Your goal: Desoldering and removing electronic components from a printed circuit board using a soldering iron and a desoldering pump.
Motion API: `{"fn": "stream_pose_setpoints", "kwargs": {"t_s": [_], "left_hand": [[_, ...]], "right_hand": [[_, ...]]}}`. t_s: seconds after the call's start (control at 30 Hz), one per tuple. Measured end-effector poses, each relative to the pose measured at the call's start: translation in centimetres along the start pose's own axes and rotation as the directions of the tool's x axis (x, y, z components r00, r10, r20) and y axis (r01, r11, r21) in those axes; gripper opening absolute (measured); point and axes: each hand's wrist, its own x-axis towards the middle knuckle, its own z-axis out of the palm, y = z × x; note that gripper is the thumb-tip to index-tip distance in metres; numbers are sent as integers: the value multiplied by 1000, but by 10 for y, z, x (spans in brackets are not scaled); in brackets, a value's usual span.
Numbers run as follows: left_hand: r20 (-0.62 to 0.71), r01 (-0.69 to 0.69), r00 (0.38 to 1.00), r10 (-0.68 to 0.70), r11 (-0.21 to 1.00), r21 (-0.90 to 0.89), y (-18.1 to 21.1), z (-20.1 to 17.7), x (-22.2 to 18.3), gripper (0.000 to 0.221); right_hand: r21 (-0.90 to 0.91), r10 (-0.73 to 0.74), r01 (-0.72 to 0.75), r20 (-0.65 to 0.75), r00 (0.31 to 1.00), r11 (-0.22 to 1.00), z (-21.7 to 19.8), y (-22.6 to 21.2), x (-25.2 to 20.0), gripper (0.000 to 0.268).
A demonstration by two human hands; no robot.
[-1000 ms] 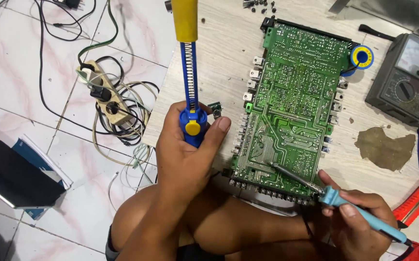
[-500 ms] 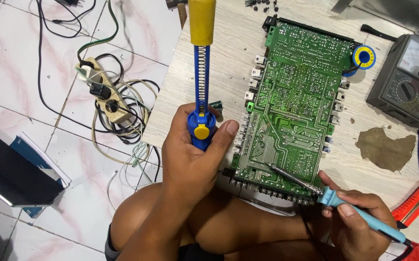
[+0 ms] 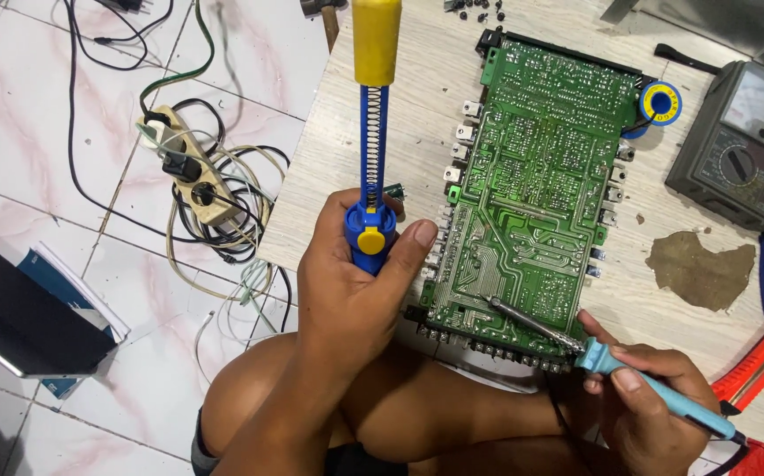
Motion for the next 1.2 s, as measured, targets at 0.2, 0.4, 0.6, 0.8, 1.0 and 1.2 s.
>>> {"fn": "stream_pose_setpoints", "kwargs": {"t_s": [0.2,0.4,0.6,0.8,1.0,1.2], "left_hand": [[-3,8,1000,-8,1000,0,1,0,0,26],[-4,21,1000,-21,1000,10,1,0,0,26],[14,23,1000,-22,998,-55,-1,0,0,25],[5,18,1000,-18,1000,-19,0,0,0,25],[-5,17,1000,-17,1000,-2,0,1,0,25],[8,-5,1000,5,1000,-19,-2,1,1,25]], "right_hand": [[-25,-10,10,18,1000,1000,0,-1,1,7],[13,-2,3,-20,1000,1000,4,-2,0,7],[65,0,2,-18,1000,998,-2,3,-1,9],[47,-17,17,-1,1000,999,-1,3,-1,9],[52,-23,23,3,1000,998,-1,3,-1,9],[-1,-15,15,5,1000,1000,3,-2,1,8]]}}
